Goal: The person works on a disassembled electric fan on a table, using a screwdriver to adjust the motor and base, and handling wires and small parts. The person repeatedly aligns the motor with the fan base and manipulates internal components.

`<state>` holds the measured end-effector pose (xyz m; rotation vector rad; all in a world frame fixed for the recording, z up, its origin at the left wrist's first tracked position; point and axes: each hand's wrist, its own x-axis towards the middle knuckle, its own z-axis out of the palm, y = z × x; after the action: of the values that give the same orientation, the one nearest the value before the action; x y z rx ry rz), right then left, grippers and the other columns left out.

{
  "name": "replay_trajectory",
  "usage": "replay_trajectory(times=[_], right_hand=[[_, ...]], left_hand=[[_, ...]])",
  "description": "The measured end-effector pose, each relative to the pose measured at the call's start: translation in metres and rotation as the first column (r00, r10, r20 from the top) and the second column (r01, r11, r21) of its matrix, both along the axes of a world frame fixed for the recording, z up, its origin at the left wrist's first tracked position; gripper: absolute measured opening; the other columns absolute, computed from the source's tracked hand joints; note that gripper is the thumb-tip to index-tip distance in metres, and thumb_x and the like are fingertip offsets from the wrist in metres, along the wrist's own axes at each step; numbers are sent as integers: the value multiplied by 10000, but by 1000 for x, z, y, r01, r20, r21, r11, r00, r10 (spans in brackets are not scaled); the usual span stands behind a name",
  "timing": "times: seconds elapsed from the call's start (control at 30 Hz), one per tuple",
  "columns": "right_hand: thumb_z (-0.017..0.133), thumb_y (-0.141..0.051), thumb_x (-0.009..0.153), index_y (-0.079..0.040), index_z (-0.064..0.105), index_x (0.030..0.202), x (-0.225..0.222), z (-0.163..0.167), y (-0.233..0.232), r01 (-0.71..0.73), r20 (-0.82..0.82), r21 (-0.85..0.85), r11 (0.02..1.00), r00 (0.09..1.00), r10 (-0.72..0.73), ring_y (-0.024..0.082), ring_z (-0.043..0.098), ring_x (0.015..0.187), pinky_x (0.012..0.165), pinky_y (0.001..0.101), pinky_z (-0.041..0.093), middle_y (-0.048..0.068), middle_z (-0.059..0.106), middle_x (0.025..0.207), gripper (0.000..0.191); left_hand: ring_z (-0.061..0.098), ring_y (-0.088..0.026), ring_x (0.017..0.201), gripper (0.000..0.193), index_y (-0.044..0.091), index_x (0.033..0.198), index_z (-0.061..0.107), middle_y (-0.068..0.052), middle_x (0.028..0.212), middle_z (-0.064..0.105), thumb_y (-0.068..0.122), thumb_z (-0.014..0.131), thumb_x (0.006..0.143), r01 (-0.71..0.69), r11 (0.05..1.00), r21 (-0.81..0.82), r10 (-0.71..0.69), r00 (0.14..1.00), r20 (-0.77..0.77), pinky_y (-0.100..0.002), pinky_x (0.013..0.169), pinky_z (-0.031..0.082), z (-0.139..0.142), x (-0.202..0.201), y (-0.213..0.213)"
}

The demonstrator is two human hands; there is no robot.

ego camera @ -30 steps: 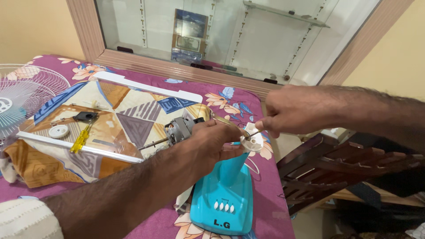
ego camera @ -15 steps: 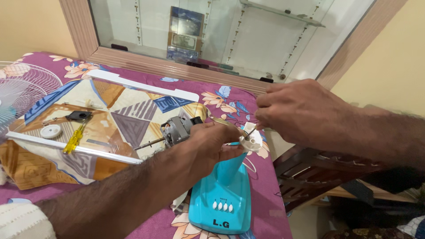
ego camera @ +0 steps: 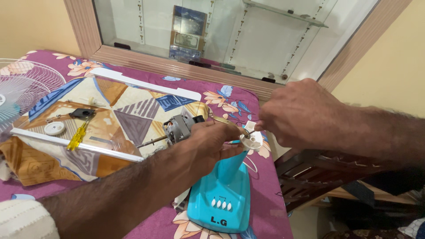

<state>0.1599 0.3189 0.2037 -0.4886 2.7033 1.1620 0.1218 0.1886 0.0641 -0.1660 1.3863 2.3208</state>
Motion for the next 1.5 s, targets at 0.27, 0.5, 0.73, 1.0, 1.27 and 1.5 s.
replay_trajectory(times=[0.27,0.5,0.73,1.0,1.27,1.5], right_hand=[[523,-537,1009,-47,708,720,-7,2,-1,238,57,-295,926,971,-231,272,718,644,680,486,583,140,697,647,598],[550,-526,973,-133,833,827,-6,-5,23,283,141,-526,802,959,-246,256,707,614,646,465,535,128,721,612,506],[576,-590,947,-98,818,941,2,-23,56,457,250,-613,644,886,-391,152,636,535,534,406,510,28,672,596,548],[645,-544,906,-40,819,895,6,-44,76,363,272,-820,443,927,-258,107,549,484,455,358,413,1,664,524,533],[668,-590,866,-114,810,1021,5,-43,61,411,275,-774,482,903,-330,163,765,789,751,362,633,69,807,855,520],[695,-552,857,-145,803,1112,2,-40,58,348,240,-788,507,933,-268,137,756,876,815,396,639,69,799,902,492]], left_hand=[[742,-264,933,335,-92,1118,629,-185,1073,699,4,702,806,20,1000,16,-20,1000,-22,-311,777,674,-2,3,-3],[736,-243,967,287,-53,1106,656,-154,1107,701,113,669,873,70,996,46,-72,996,46,-305,819,665,-3,5,-9],[731,-259,943,323,-51,1114,642,-151,1076,696,174,665,884,11,1000,25,-14,994,110,-347,834,667,-9,-7,-19],[726,-281,968,269,-26,1051,599,-136,1034,663,126,673,842,31,995,98,-40,996,84,-354,881,670,-11,2,-27],[730,-257,958,344,-7,1110,608,-146,1062,693,200,692,849,42,998,-56,-37,995,88,-352,874,654,-5,0,-28],[741,-307,975,372,-30,1148,600,-164,1078,692,193,668,858,71,996,60,-77,993,91,-384,864,668,-11,2,-23]])
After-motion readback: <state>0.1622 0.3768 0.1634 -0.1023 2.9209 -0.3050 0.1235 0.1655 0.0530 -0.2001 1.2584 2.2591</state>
